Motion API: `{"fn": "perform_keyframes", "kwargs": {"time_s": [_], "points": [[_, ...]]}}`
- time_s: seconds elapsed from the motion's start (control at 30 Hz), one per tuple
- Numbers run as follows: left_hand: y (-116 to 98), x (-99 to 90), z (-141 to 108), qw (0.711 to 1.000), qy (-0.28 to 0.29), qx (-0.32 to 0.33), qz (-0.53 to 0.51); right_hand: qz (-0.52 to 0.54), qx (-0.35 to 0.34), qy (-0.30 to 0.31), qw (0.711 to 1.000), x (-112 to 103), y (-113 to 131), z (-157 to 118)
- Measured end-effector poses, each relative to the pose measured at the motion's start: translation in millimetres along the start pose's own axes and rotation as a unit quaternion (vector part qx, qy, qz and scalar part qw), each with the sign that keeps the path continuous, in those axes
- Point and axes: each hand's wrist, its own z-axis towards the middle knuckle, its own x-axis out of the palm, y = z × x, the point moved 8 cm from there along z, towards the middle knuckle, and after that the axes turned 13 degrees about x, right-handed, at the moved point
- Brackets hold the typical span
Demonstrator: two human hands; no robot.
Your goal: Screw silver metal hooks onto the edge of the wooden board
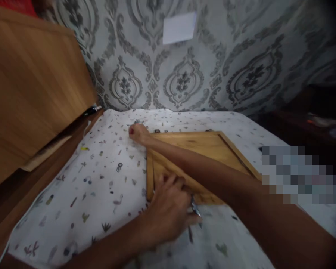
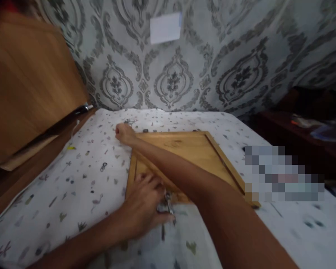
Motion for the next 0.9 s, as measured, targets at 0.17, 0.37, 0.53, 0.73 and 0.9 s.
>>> {"fn": "perform_keyframes", "kwargs": {"time_s": [0.17, 0.37, 0.53, 0.73, 0.9], "points": [[0.3, -5.5, 0.6, 0.999, 0.026, -0.007, 0.028, 0.115, 0.037, -0.017, 0.992, -48.2, -36.1, -38.6], [-2.7, -6.8, 0.5, 0.998, 0.029, 0.006, 0.055, 0.403, 0.056, -0.080, 0.910, -102.5, -108.2, -156.4], [-3.4, -8.7, -0.5, 0.998, 0.016, 0.009, 0.056, 0.450, 0.107, -0.065, 0.884, -82.0, -146.5, -229.6], [-3.0, -10.6, -0.5, 0.998, -0.007, 0.023, 0.056, 0.358, 0.080, -0.070, 0.928, -62.2, -148.9, -259.5], [-5.0, -10.0, -3.5, 0.997, -0.023, 0.048, 0.059, 0.261, 0.009, -0.086, 0.961, -62.3, -137.5, -263.8]]}}
